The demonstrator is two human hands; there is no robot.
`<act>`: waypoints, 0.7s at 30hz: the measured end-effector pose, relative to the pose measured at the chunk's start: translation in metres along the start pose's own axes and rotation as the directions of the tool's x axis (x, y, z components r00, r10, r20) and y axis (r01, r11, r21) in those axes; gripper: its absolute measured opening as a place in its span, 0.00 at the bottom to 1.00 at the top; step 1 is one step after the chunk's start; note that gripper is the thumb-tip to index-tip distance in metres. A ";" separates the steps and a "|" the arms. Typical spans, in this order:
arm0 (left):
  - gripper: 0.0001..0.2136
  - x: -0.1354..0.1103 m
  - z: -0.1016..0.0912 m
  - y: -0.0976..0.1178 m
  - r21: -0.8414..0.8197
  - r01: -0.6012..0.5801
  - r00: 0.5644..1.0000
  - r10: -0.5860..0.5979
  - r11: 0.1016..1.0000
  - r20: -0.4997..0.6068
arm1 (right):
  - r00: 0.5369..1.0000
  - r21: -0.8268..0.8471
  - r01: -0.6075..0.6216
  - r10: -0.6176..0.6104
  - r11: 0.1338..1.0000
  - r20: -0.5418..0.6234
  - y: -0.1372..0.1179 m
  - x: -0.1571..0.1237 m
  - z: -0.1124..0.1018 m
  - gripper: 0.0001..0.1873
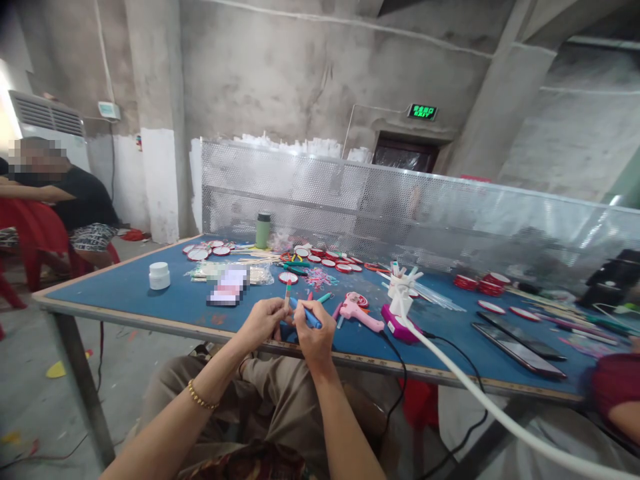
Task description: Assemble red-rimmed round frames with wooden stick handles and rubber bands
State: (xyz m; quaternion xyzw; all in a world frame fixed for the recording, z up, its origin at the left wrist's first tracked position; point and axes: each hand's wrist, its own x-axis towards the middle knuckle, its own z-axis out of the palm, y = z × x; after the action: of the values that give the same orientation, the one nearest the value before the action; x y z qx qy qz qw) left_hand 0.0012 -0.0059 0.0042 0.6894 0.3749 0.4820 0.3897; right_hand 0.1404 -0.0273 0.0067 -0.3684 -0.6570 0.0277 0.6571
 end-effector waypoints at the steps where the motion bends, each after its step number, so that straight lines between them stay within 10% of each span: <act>1: 0.13 0.000 0.000 0.000 -0.002 0.003 1.000 -0.003 1.000 0.000 | 1.000 0.001 -0.003 0.003 1.000 -0.003 0.000 0.000 0.000 0.08; 21: 0.12 -0.002 0.000 0.004 -0.008 0.023 1.000 -0.023 1.000 -0.006 | 1.000 0.026 -0.010 0.010 1.000 0.004 0.003 -0.002 0.001 0.07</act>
State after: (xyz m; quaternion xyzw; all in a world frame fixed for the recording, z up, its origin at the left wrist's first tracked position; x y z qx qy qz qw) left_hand 0.0009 -0.0088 0.0072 0.6820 0.3819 0.4813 0.3967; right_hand 0.1406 -0.0255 0.0031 -0.3631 -0.6561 0.0402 0.6603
